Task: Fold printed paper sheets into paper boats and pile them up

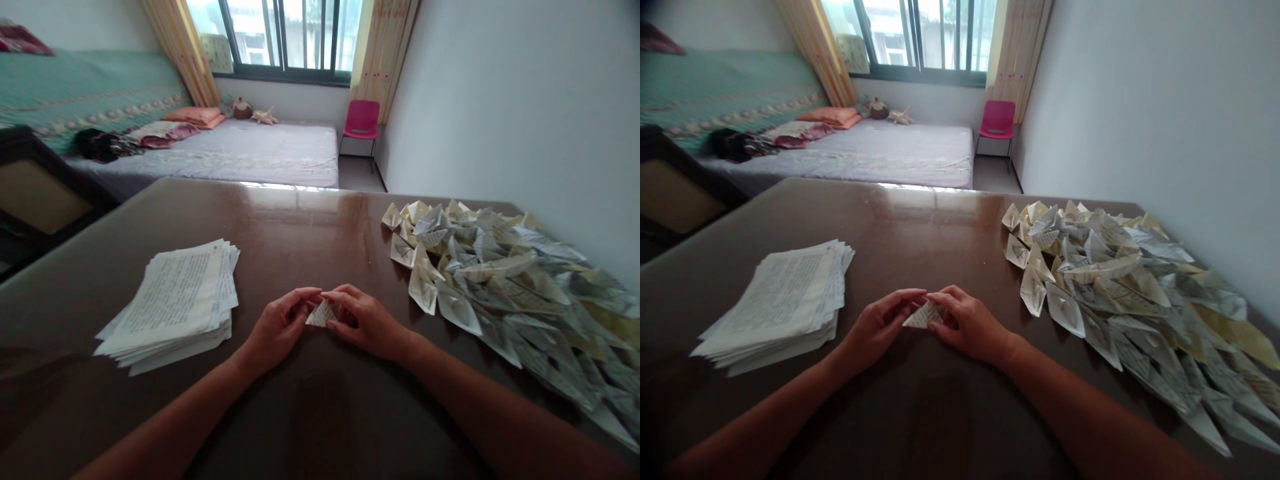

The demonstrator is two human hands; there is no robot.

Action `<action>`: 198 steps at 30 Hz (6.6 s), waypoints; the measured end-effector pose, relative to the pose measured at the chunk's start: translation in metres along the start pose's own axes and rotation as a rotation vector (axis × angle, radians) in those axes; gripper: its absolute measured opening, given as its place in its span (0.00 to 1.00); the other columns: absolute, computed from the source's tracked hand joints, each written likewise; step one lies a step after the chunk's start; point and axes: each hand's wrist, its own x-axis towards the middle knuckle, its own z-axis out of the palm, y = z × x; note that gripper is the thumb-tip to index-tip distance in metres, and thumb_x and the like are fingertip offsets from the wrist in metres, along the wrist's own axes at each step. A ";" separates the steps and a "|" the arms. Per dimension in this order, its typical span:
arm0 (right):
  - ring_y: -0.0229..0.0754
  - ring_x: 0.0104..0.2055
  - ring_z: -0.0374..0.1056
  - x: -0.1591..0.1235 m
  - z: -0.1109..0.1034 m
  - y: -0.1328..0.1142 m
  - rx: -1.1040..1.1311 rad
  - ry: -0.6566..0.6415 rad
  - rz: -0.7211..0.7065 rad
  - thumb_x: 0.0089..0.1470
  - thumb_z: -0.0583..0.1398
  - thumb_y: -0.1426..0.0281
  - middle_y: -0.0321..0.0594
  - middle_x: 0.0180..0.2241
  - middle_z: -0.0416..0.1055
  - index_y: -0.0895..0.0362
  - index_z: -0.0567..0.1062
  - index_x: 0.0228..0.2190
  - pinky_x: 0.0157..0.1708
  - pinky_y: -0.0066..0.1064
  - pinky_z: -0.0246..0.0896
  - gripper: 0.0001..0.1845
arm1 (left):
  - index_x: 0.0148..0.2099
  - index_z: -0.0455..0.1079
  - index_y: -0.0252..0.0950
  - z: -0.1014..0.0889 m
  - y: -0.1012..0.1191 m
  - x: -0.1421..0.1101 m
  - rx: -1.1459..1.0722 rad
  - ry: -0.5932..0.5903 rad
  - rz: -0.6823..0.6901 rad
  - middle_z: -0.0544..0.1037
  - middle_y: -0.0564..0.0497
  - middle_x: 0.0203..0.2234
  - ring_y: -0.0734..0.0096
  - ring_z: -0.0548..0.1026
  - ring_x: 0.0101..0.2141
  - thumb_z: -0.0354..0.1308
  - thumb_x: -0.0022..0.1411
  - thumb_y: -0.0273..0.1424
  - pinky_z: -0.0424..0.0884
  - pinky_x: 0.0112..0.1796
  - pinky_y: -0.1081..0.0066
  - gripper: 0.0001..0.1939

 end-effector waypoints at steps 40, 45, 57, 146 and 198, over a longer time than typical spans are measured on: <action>0.44 0.38 0.68 0.001 0.019 -0.015 -0.524 0.048 0.060 0.55 0.51 0.77 0.46 0.39 0.68 0.62 0.66 0.46 0.40 0.33 0.67 0.16 | 0.66 0.50 0.41 0.027 0.005 -0.011 0.585 0.001 0.192 0.65 0.44 0.52 0.64 0.72 0.46 0.50 0.63 0.29 0.74 0.45 0.63 0.30; 0.44 0.43 0.68 0.001 0.023 -0.008 -0.321 0.175 -0.001 0.54 0.51 0.78 0.46 0.42 0.69 0.59 0.58 0.53 0.42 0.34 0.66 0.24 | 0.66 0.49 0.42 0.027 0.002 -0.008 0.477 0.014 0.133 0.60 0.44 0.52 0.73 0.72 0.35 0.50 0.64 0.29 0.75 0.40 0.66 0.30; 0.36 0.29 0.66 0.003 0.014 -0.004 -0.396 0.148 0.135 0.53 0.56 0.75 0.35 0.35 0.68 0.53 0.66 0.38 0.30 0.25 0.56 0.10 | 0.41 0.61 0.39 0.017 -0.006 0.003 0.564 0.002 0.083 0.67 0.53 0.37 0.73 0.69 0.32 0.50 0.59 0.23 0.69 0.32 0.72 0.08; 0.37 0.36 0.68 -0.004 0.001 -0.010 -0.186 0.112 -0.011 0.62 0.54 0.66 0.38 0.35 0.72 0.53 0.73 0.39 0.37 0.26 0.59 0.09 | 0.40 0.72 0.37 0.001 0.002 -0.002 0.292 -0.004 0.230 0.74 0.51 0.34 0.77 0.72 0.33 0.56 0.63 0.29 0.66 0.31 0.78 0.04; 0.48 0.56 0.59 -0.001 -0.001 -0.006 -0.251 0.190 0.097 0.48 0.61 0.74 0.44 0.53 0.67 0.53 0.69 0.39 0.51 0.44 0.56 0.14 | 0.47 0.69 0.35 0.000 -0.003 -0.011 0.804 -0.117 0.439 0.72 0.41 0.51 0.62 0.74 0.47 0.50 0.65 0.24 0.74 0.46 0.62 0.11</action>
